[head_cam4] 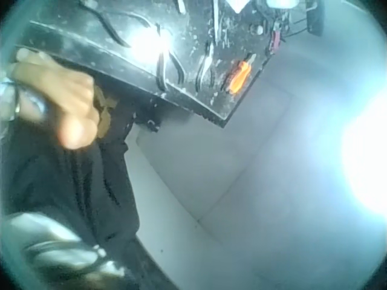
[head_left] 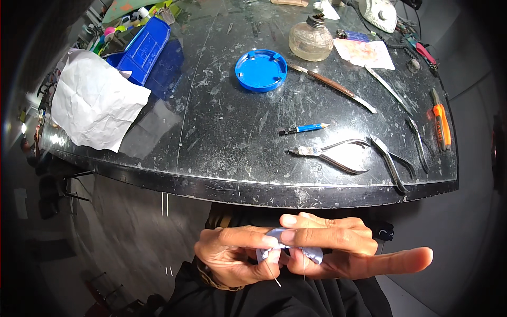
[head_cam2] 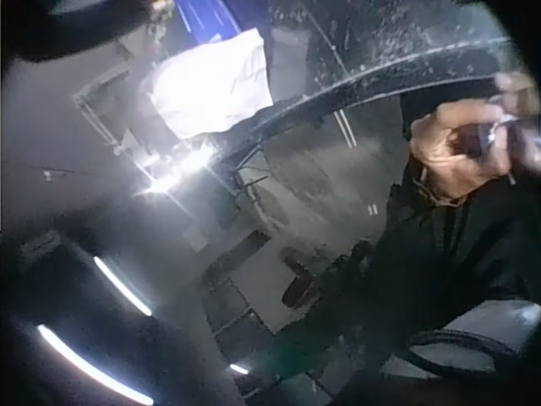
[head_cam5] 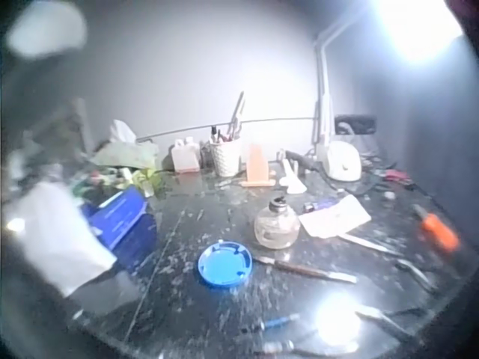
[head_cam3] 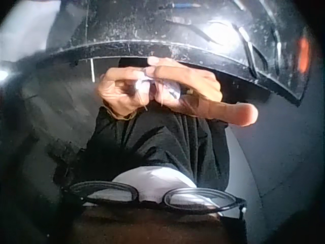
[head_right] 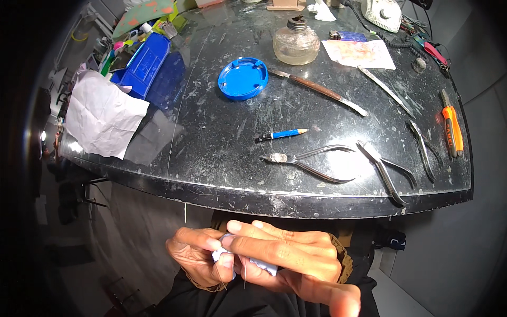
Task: The person manipulates a metal wire around a blue dental model by hand and with pliers.
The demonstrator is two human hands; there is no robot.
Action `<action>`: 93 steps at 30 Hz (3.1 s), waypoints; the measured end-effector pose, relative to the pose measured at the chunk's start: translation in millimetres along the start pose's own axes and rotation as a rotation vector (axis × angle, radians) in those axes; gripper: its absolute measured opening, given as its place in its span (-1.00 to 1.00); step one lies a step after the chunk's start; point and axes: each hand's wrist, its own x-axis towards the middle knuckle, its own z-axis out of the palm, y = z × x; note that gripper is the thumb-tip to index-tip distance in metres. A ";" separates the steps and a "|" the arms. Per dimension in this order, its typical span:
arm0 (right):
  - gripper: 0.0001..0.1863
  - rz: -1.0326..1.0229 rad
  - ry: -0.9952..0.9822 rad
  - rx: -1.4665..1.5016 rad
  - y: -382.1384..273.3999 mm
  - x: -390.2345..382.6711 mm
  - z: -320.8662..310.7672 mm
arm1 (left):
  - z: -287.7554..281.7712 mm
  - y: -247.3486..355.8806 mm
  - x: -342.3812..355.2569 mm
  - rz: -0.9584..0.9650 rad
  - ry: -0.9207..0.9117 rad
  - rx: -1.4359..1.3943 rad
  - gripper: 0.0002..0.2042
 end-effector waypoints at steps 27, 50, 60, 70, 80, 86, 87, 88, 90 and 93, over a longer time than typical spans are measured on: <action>-0.47 0.116 -0.051 0.063 -1.6 0.5 -9.7 | 7.8 4.1 0.2 -0.162 0.097 -0.061 -0.77; -0.25 -0.039 -0.184 0.063 7.4 1.7 -11.6 | 12.3 -2.4 -5.9 -0.139 0.165 -0.131 -0.67; -0.68 0.076 -0.091 0.089 1.4 0.2 -6.0 | 11.1 -3.8 -6.0 -0.089 0.164 -0.081 -0.74; -0.76 0.318 0.103 0.171 -11.6 -2.5 0.5 | 4.3 -0.1 -7.4 -0.136 0.079 -0.044 -0.74; -0.76 0.287 0.100 0.240 -8.7 -8.1 -3.2 | 2.8 -2.7 -4.9 -0.083 0.021 0.020 -0.72; -0.75 0.308 0.096 0.242 -9.2 -8.4 -6.5 | 4.6 -2.4 -5.5 -0.048 0.004 0.033 -0.71; -0.51 0.149 0.007 0.151 -3.4 -6.9 -9.3 | 4.9 -2.3 -5.8 -0.041 -0.002 0.032 -0.71; -0.39 0.072 -0.040 0.114 -0.5 -7.0 -8.5 | 4.7 -2.8 -6.0 -0.037 0.002 0.039 -0.71; -0.37 0.027 -0.053 0.093 2.5 -8.3 -5.5 | 3.5 -3.0 -6.6 -0.034 0.004 0.051 -0.71; -0.55 0.069 -0.049 0.096 -0.4 -4.9 -7.7 | 2.5 -2.4 -5.6 -0.018 -0.001 0.051 -0.70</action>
